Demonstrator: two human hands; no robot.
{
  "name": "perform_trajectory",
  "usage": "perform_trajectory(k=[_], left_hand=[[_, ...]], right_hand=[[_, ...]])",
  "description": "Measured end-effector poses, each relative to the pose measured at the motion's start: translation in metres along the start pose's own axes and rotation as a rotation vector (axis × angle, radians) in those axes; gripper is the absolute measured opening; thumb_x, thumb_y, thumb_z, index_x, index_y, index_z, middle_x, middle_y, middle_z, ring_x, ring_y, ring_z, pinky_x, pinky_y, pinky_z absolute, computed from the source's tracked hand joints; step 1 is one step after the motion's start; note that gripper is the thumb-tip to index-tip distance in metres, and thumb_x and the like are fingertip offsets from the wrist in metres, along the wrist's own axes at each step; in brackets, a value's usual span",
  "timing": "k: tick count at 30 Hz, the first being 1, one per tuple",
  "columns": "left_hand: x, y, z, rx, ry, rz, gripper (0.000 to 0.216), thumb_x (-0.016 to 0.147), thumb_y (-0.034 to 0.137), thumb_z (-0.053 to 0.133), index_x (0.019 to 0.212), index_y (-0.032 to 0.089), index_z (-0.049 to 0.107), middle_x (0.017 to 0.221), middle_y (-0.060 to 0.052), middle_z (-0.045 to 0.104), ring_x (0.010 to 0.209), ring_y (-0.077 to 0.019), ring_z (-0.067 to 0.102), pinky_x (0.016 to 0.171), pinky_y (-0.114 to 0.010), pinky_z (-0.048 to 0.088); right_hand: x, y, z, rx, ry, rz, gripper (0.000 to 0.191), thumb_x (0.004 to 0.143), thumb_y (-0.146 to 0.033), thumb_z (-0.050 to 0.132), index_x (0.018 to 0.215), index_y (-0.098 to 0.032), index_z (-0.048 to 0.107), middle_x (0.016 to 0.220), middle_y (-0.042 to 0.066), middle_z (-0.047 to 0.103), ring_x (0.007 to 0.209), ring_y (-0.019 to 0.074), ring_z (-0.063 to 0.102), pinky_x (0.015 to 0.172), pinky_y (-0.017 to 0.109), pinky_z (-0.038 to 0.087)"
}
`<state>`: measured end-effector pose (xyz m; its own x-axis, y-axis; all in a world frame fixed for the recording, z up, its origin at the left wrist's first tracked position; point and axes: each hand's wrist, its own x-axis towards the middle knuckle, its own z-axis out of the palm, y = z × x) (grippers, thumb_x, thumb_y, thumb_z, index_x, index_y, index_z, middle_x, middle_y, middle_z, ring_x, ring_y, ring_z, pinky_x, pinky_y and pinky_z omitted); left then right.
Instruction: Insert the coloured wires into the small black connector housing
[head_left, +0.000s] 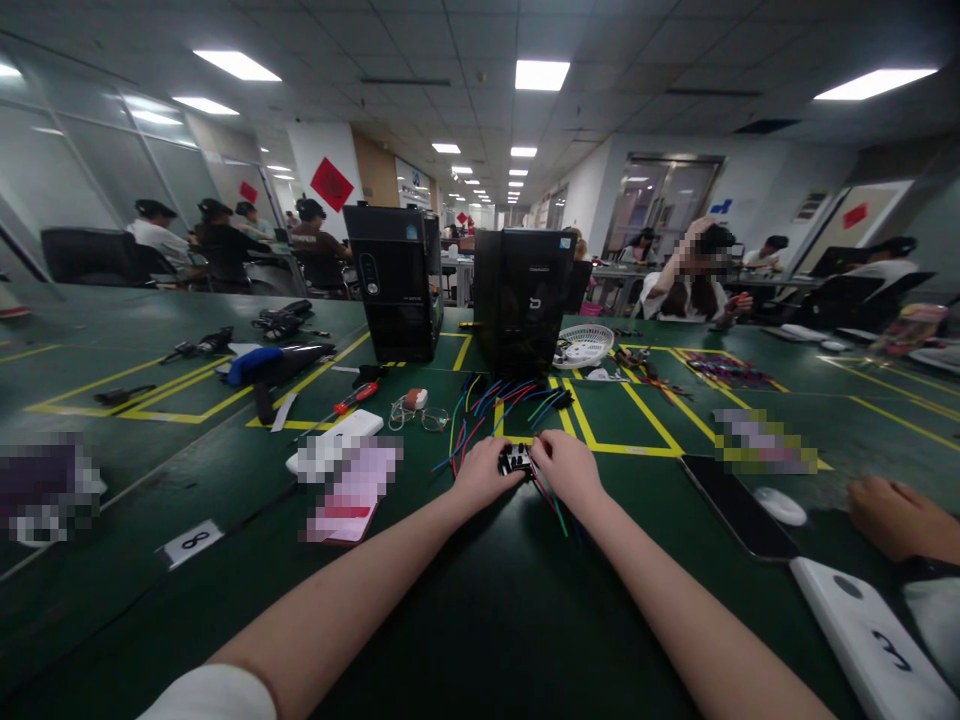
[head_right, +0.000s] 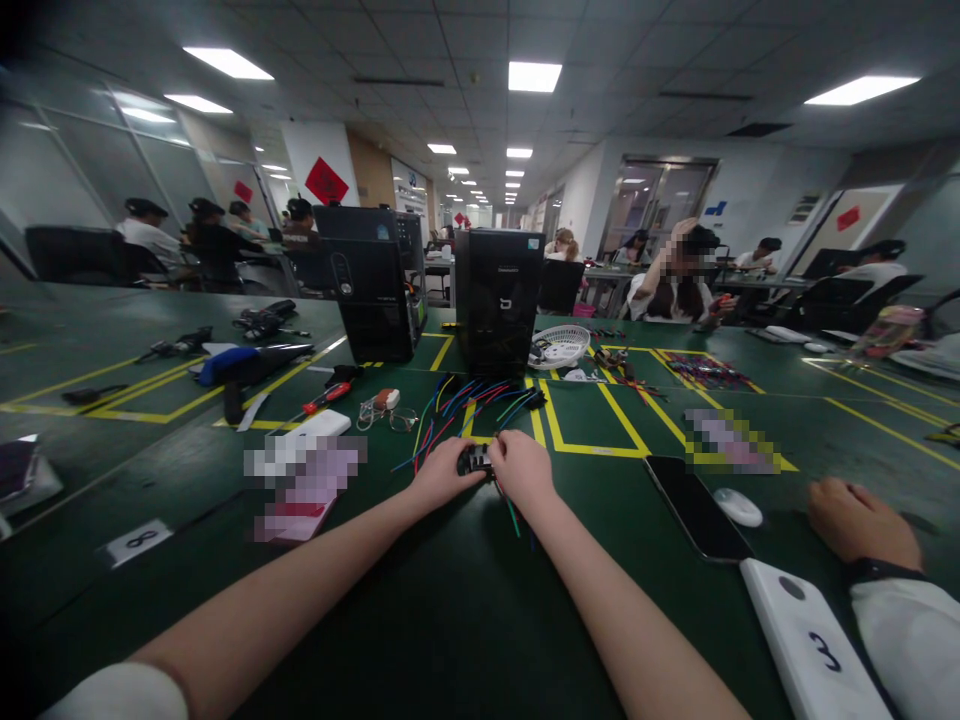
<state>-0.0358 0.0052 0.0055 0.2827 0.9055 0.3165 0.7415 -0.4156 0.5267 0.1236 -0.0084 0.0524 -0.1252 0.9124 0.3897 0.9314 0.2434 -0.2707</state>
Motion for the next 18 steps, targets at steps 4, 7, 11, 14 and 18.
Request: perform_trajectory(k=[4,7,11,14,18], left_hand=[[0.000,-0.001,0.002,-0.002,0.002,0.011,0.046,0.070,0.038,0.068,0.109,0.020,0.053,0.106,-0.007,0.058,0.103,-0.0248,0.053,0.089,-0.037,0.042],[0.000,-0.002,0.002,0.002,0.004,0.024,0.045,0.070,0.038,0.068,0.109,0.019,0.053,0.105,-0.007,0.058,0.102,-0.0249,0.054,0.088,-0.037,0.042],[-0.001,-0.001,0.002,0.005,-0.006,0.011,0.044,0.071,0.038,0.068,0.109,0.020,0.053,0.105,-0.007,0.059,0.102,-0.0252,0.054,0.089,-0.037,0.042],[-0.001,-0.001,0.002,0.005,-0.005,0.010,0.047,0.072,0.037,0.066,0.113,0.020,0.052,0.109,-0.007,0.059,0.105,-0.0258,0.053,0.092,-0.038,0.041],[-0.002,0.001,0.003,-0.025,-0.009,0.024,0.064,0.074,0.028,0.060,0.132,0.019,0.036,0.123,-0.010,0.054,0.113,-0.0258,0.050,0.097,-0.039,0.037]], right_hand=[[0.005,0.017,0.008,0.059,-0.153,0.043,0.032,0.085,-0.033,0.044,0.058,-0.018,0.053,0.058,0.000,0.053,0.054,0.0113,0.044,0.050,0.024,0.023],[0.006,0.024,0.015,0.063,-0.194,0.038,0.036,0.085,-0.040,0.044,0.057,-0.019,0.052,0.057,0.001,0.053,0.054,0.0122,0.046,0.050,0.024,0.024],[0.004,0.025,0.016,0.044,-0.137,0.035,0.034,0.086,-0.043,0.044,0.065,-0.019,0.056,0.066,0.003,0.056,0.062,0.0145,0.051,0.056,0.025,0.032],[0.000,0.020,0.015,0.131,-0.082,-0.090,0.023,0.084,-0.037,0.049,0.089,-0.017,0.059,0.088,0.006,0.059,0.082,0.0173,0.055,0.073,0.028,0.041],[-0.007,0.010,0.022,0.238,-0.080,-0.314,0.038,0.079,-0.029,0.054,0.116,-0.018,0.052,0.122,0.011,0.050,0.114,0.0209,0.046,0.097,0.037,0.035]])
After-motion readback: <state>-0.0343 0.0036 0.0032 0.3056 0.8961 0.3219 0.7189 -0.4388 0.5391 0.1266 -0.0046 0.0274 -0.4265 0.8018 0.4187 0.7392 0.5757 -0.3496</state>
